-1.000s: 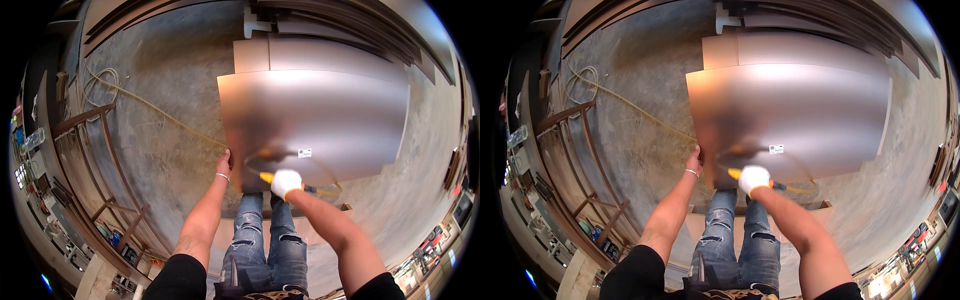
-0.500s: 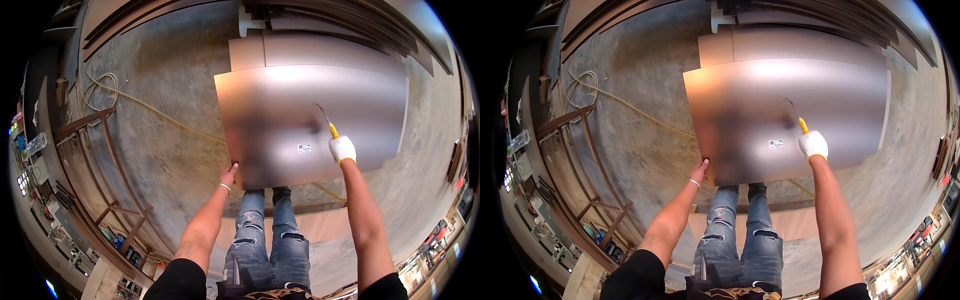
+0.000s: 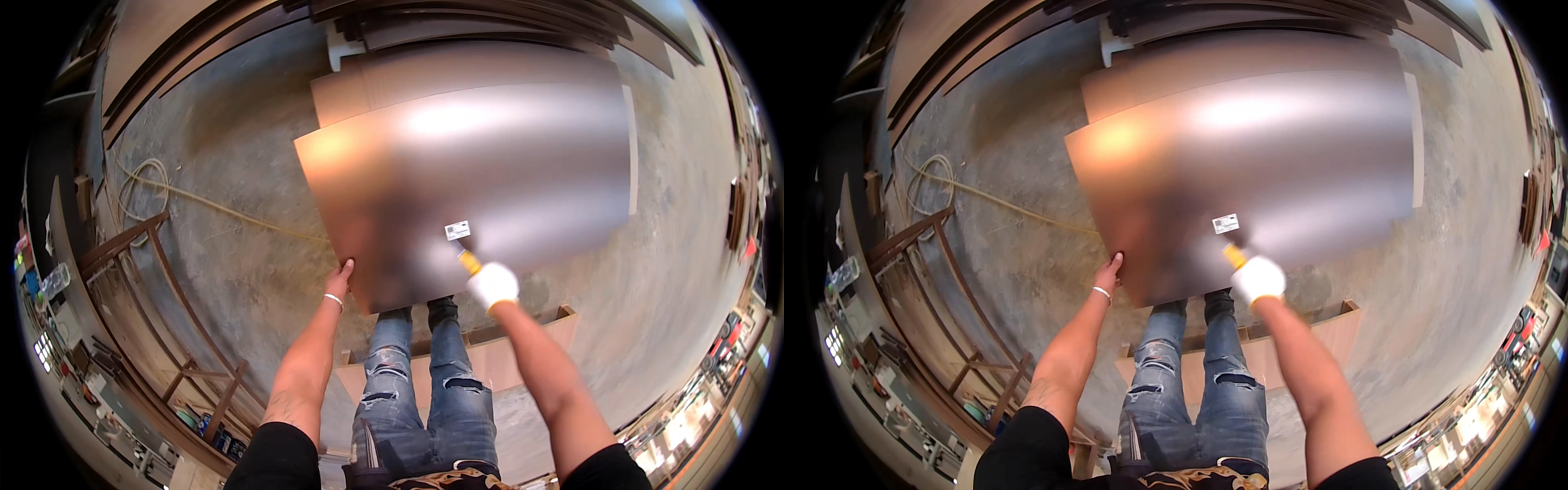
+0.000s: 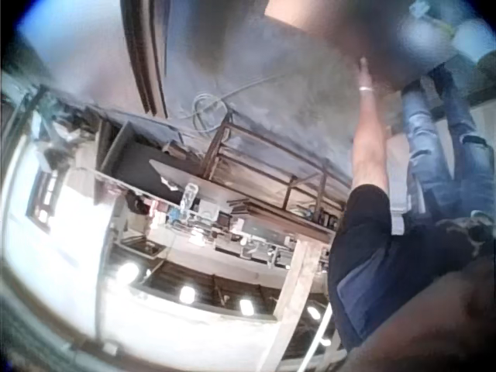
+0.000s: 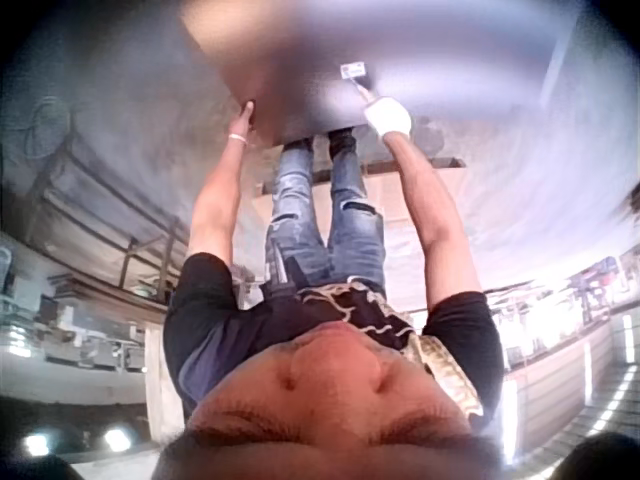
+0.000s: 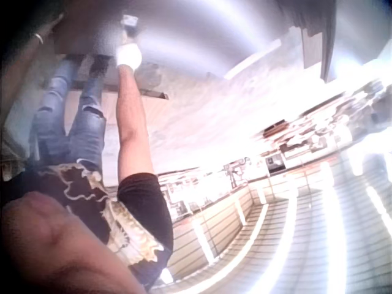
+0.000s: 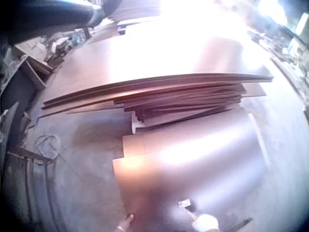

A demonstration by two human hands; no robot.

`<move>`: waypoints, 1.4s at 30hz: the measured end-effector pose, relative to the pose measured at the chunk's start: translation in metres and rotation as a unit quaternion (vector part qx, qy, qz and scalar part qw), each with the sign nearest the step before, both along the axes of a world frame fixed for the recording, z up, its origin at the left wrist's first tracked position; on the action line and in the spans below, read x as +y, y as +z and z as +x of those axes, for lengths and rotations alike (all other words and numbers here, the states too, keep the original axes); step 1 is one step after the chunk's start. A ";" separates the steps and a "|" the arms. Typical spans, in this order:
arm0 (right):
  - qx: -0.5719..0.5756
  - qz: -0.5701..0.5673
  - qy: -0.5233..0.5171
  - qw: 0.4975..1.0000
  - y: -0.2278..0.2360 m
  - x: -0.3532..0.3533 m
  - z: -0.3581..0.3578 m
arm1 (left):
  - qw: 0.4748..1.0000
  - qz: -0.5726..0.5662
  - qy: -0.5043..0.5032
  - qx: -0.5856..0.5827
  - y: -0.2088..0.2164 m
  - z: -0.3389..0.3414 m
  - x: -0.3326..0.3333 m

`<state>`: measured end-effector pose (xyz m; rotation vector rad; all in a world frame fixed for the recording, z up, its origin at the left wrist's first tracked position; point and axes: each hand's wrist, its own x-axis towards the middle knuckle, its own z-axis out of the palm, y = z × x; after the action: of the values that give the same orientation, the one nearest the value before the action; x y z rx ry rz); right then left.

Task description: The person repeatedly picks up large metal sheets from a stack, sprays them with a handheld spray gun, and places them on a workbench. The person handles the sheets one at a time, spraying each side before stacking them.

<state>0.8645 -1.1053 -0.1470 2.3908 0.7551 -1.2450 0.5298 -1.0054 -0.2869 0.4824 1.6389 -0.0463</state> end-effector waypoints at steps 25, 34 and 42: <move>0.037 0.049 -0.358 0.932 0.116 -0.193 0.110 | 0.982 0.128 -0.118 -0.072 0.294 0.041 0.004; 0.066 0.245 -0.724 0.641 0.109 -0.343 -0.032 | 0.977 0.153 0.091 -0.117 0.310 0.063 -0.051; 0.191 0.382 -0.831 0.357 0.068 -0.296 0.039 | 0.969 0.239 0.054 -0.025 0.335 0.061 -0.048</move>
<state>0.9040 -1.4014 -0.0795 3.1540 -2.5357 -2.2392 0.5907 -1.0536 0.0480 0.7504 1.6215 0.4484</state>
